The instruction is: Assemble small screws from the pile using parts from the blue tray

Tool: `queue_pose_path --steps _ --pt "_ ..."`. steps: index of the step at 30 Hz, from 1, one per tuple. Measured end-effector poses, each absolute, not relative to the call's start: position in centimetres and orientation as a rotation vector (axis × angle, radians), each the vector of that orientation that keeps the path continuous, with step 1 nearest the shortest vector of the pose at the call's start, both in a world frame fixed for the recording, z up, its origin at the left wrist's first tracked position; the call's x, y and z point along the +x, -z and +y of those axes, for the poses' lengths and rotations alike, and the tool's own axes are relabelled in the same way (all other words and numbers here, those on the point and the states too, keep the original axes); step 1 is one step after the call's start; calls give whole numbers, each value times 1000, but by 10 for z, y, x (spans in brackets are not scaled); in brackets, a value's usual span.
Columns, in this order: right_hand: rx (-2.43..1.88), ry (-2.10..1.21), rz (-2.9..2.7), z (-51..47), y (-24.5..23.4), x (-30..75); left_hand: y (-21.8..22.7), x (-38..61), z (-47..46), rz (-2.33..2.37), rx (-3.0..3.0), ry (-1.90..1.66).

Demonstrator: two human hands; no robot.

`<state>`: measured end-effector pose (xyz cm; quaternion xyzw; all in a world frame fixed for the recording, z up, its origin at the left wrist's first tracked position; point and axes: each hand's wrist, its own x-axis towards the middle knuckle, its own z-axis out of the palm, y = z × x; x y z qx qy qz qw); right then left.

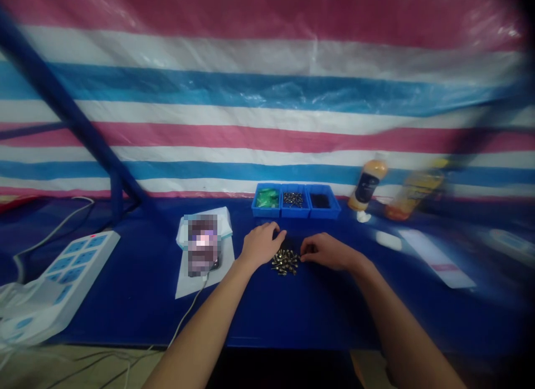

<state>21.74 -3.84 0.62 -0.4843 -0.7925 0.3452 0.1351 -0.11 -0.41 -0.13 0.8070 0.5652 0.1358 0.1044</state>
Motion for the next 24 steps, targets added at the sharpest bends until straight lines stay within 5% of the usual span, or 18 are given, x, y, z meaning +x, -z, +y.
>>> queue_pose_path --steps 11,18,24 --pt "-1474 -661 -2114 -32 -4 219 0 -1 -12 1658 2436 -400" --pt "-1371 -998 -1840 -32 -6 217 0 -1 -12 1637 2434 -393" --pt "-1532 -906 -1787 -32 -6 218 1 -2 -13 1611 2450 -380"
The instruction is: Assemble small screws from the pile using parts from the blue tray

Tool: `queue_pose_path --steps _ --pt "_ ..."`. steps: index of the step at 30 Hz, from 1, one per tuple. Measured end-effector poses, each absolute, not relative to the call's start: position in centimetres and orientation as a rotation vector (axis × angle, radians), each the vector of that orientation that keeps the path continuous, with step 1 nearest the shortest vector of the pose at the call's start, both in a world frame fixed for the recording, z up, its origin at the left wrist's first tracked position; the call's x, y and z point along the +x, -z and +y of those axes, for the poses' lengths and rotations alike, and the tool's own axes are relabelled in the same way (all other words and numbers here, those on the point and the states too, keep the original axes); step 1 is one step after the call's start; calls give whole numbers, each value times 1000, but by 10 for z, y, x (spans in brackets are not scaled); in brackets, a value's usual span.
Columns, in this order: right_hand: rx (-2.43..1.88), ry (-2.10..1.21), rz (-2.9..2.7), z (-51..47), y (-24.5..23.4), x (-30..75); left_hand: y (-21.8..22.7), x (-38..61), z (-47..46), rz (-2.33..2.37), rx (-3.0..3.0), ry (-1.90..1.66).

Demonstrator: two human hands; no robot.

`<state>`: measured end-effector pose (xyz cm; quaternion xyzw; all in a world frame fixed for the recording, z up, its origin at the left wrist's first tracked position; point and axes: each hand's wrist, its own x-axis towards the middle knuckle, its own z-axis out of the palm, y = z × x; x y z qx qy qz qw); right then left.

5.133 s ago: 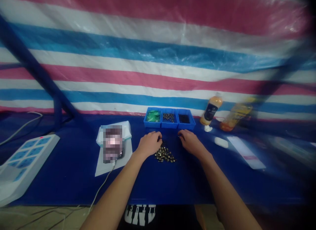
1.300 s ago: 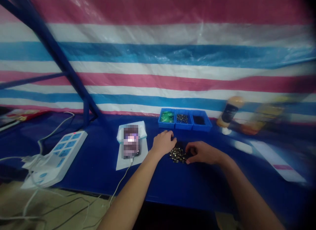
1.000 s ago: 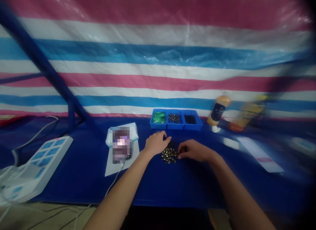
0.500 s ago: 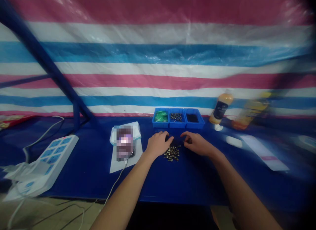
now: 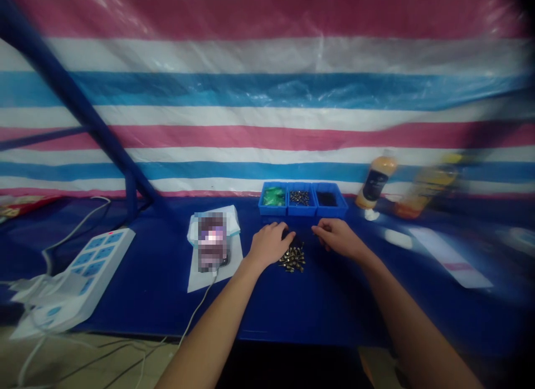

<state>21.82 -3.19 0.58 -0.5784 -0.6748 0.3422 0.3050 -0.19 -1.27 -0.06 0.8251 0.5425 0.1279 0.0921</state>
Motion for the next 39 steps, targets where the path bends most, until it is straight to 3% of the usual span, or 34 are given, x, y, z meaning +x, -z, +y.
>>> queue_pose_path --steps 7,16,39 --pt "-1432 -838 -1392 -26 -5 207 -1 -1 -14 1620 2455 -356" --pt "-1483 -1001 -2266 -42 -9 217 -4 -1 -16 1629 2433 -341" --pt "-1293 -771 -2406 -43 -9 198 -1 -2 -14 1611 2458 -350"
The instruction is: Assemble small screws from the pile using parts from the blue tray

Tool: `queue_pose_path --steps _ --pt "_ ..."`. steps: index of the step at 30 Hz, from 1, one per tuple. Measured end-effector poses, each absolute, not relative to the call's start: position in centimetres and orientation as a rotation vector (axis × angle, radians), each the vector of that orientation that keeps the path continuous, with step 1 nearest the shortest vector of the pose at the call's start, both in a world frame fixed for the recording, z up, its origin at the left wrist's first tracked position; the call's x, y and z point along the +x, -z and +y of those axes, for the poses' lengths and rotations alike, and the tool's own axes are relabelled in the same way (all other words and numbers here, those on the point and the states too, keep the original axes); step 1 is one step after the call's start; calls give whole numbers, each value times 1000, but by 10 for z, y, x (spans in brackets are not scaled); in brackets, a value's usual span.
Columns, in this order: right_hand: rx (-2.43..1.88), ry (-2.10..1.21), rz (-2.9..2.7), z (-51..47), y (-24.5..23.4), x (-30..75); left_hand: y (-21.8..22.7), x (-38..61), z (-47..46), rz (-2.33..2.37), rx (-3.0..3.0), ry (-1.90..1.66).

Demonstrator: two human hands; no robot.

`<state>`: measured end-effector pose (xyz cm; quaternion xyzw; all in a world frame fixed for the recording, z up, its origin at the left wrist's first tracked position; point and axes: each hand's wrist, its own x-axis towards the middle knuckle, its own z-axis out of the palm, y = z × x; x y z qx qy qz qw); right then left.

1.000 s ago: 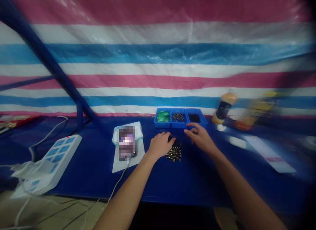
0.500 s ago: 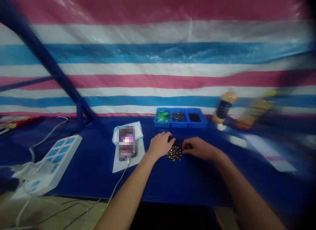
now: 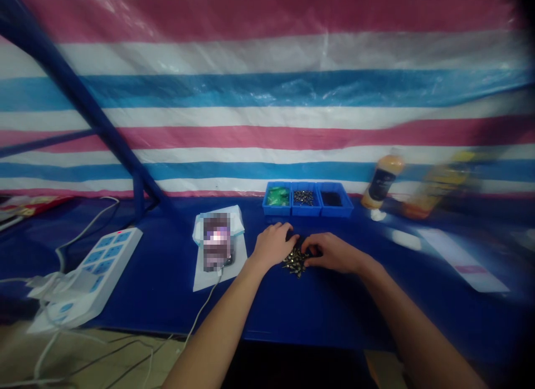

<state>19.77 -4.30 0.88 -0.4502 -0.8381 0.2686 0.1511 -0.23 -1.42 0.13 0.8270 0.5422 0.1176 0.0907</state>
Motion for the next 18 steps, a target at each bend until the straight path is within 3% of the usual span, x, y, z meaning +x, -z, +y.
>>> queue_pose_path --steps 18 --pt "-1334 -790 -2415 -45 -7 196 -4 -2 -15 1618 2447 -313"
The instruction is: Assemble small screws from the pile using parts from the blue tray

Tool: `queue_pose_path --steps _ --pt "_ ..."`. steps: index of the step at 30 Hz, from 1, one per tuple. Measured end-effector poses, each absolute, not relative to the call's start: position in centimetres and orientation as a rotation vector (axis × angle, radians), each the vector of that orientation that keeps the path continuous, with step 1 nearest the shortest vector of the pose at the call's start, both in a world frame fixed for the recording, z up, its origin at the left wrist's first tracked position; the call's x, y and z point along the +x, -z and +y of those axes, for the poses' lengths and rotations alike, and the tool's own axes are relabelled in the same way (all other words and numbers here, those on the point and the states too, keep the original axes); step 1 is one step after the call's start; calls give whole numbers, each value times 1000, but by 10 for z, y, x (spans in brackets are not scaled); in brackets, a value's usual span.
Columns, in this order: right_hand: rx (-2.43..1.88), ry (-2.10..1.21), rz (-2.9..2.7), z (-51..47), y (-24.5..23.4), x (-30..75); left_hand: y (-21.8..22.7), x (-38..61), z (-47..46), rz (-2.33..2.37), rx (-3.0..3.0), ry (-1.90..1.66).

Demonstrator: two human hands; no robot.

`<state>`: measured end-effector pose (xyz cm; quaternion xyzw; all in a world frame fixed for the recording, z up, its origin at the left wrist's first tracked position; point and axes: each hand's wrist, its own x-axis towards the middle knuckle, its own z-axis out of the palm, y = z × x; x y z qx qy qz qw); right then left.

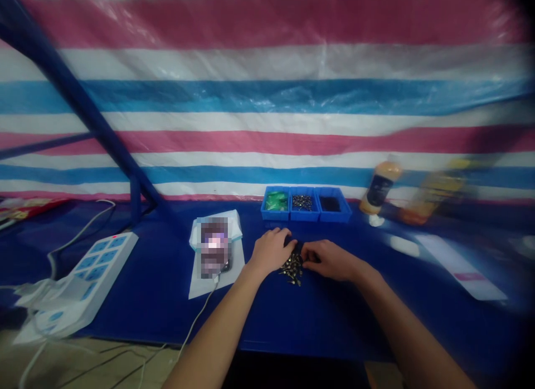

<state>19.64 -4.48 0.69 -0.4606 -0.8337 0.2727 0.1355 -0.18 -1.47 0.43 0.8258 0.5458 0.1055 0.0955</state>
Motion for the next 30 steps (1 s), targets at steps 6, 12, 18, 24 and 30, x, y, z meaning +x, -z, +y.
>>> queue_pose_path --steps 6,12,18,24,30 --pt "-1331 -695 -2411 -47 -8 194 -2 -2 -14 1609 2455 -357" --pt "-1305 -822 -2300 -46 -19 208 -1 -4 -14 1583 2464 -376" --pt "-1459 -717 -2219 -35 -11 226 -4 -4 -15 1576 2438 -361" --pt "-1517 -723 -2063 -32 -3 225 -3 -4 -15 1582 2437 -356" --pt "-1505 -883 -1779 -32 -6 226 0 -4 -14 1565 2458 -389"
